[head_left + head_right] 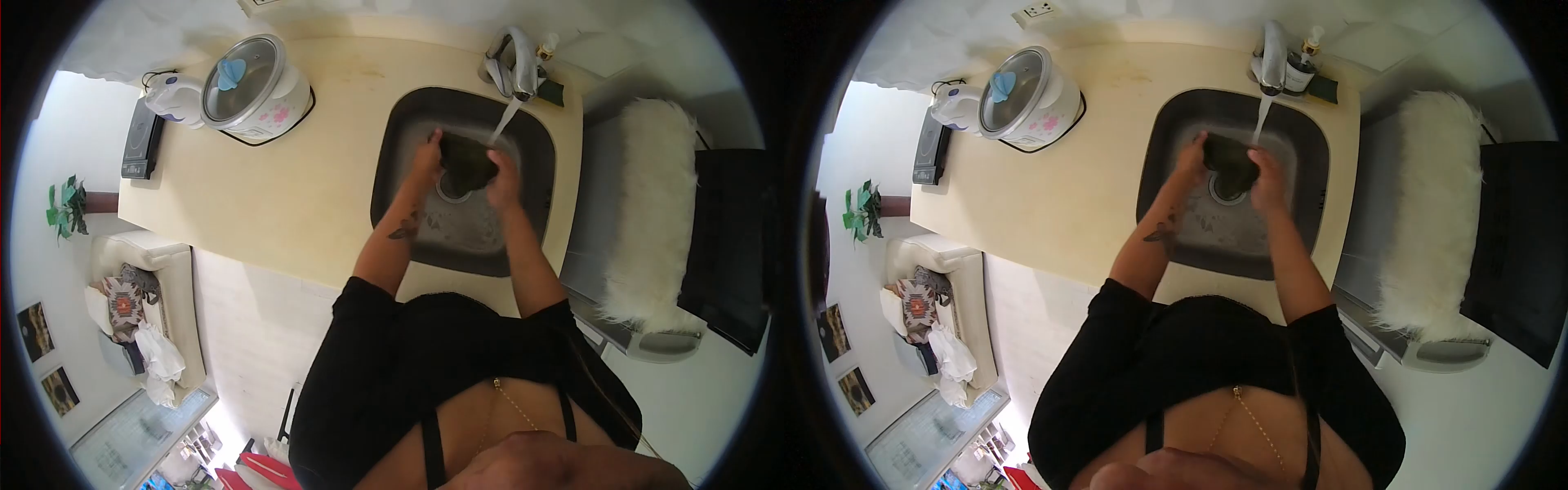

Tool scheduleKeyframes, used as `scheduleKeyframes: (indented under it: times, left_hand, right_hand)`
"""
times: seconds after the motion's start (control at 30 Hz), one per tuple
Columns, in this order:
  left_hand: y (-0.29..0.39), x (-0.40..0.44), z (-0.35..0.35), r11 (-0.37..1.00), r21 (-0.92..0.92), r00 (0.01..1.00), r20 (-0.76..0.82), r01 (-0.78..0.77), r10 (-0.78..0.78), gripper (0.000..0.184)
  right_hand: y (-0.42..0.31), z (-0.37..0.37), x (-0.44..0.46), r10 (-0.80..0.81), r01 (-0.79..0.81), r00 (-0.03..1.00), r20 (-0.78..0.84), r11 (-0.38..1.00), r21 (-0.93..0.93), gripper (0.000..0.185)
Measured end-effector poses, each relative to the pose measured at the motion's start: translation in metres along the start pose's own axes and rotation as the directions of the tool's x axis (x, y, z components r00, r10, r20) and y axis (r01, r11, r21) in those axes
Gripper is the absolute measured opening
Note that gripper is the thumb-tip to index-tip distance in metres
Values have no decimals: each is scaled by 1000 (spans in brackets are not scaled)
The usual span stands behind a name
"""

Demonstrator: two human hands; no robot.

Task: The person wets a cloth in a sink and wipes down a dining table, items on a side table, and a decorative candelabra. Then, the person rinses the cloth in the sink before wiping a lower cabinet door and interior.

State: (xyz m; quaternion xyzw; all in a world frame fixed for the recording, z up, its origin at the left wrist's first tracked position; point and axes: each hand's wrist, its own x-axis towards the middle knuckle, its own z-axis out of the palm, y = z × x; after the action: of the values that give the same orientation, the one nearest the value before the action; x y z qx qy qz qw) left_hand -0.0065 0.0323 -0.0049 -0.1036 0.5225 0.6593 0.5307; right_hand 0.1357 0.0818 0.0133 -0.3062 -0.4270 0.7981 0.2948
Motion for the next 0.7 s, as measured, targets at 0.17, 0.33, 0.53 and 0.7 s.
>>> scheduleKeyframes:
  times: [0.17,0.33,0.53,0.7]
  left_hand:
    - [-101,20,14,995,-60,960,261,-85,98,56]
    - [-40,-16,45,831,534,982,178,-154,67,49]
    - [-7,-41,52,782,591,980,111,-200,167,43]
    - [13,-49,47,490,702,841,523,-516,137,41]
  right_hand:
    - [-3,17,21,-272,-133,858,-435,702,-700,16]
    - [-4,-8,29,-367,-120,837,-406,600,-791,17]
    - [22,-45,31,-316,-74,885,-343,632,-772,13]
    - [28,-31,2,86,-273,952,-292,667,-693,32]
